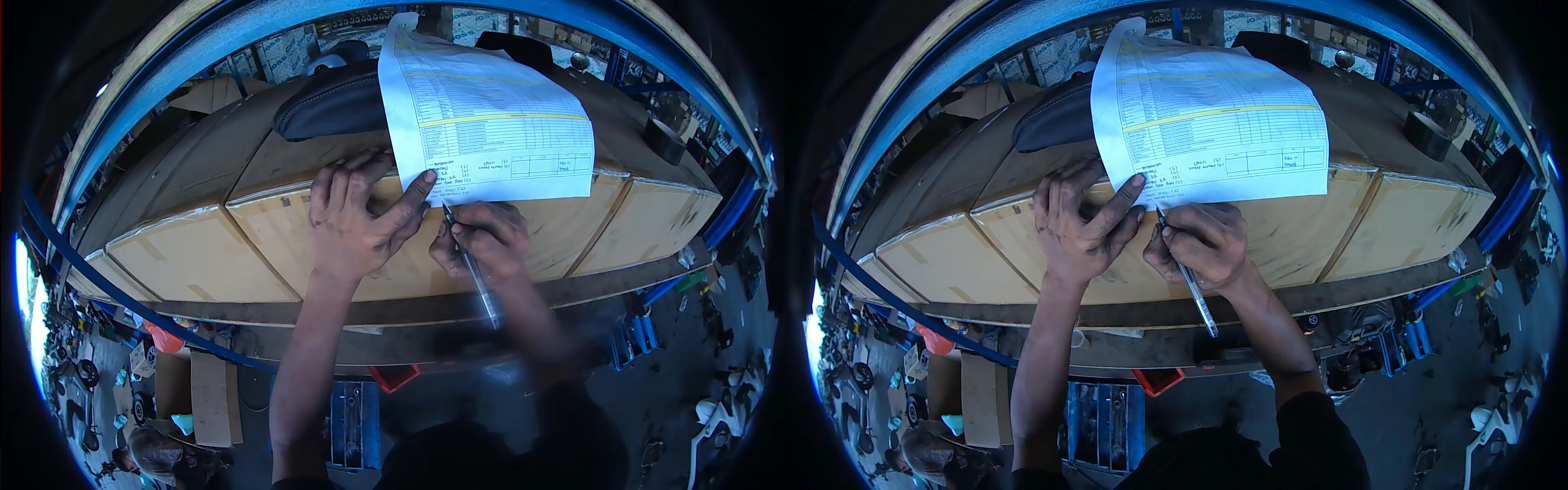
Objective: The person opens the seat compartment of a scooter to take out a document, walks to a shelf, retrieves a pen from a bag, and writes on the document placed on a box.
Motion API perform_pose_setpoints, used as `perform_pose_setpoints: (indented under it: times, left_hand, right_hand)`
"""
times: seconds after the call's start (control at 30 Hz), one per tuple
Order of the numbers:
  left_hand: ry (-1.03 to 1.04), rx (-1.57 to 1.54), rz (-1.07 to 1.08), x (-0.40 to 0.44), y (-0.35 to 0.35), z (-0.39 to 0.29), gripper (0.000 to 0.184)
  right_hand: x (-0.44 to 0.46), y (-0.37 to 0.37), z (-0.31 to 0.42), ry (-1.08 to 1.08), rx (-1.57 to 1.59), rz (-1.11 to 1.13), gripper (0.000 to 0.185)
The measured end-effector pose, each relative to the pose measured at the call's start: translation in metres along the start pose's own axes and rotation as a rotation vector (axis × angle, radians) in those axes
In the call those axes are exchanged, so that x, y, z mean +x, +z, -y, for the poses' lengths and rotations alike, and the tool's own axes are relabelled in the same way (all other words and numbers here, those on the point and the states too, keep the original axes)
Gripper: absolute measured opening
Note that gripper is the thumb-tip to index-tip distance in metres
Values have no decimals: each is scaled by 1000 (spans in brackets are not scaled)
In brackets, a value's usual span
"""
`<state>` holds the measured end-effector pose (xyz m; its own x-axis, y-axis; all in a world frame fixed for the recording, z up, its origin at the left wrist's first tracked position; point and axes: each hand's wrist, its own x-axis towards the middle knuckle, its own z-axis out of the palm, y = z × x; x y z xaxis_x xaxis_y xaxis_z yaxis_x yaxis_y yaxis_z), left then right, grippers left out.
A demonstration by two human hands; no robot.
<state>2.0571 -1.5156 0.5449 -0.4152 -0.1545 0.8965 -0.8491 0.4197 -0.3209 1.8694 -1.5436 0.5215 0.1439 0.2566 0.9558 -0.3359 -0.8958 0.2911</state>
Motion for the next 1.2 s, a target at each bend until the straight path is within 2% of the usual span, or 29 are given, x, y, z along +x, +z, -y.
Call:
perform_pose_setpoints:
  times: [0.17, 0.8, 0.9, 0.93, 0.97, 1.07, 1.1, 1.2]
  left_hand:
    - [-4, 1, -1, 0, 0, 0, 52]
    - [9, -6, 11, 1, 0, -1, 51]
    - [-16, -34, 4, -2, 0, 0, 55]
    - [-1, 47, -25, -3, 0, -1, 55]
    - [-19, 16, 45, -5, -3, -1, 55]
    - [-23, -39, -171, -5, 6, -1, 42]
    - [-13, -97, -160, -4, 13, 0, 39]
    - [-30, -50, -179, -3, 31, 0, 39]
  right_hand:
    - [3, 0, 4, 59, 29, -18, 25]
    - [2, -2, 4, 33, 14, -24, 26]
    - [-4, -6, 7, 67, -36, 42, 22]
    - [-5, -8, 8, 56, -67, 57, 21]
    - [-24, -6, 4, 90, -82, 4, 23]
    - [-41, -10, -24, 35, 95, -20, 15]
    - [-41, -4, -23, 69, 202, -73, 15]
    - [-50, -2, -49, 130, 232, -82, 14]
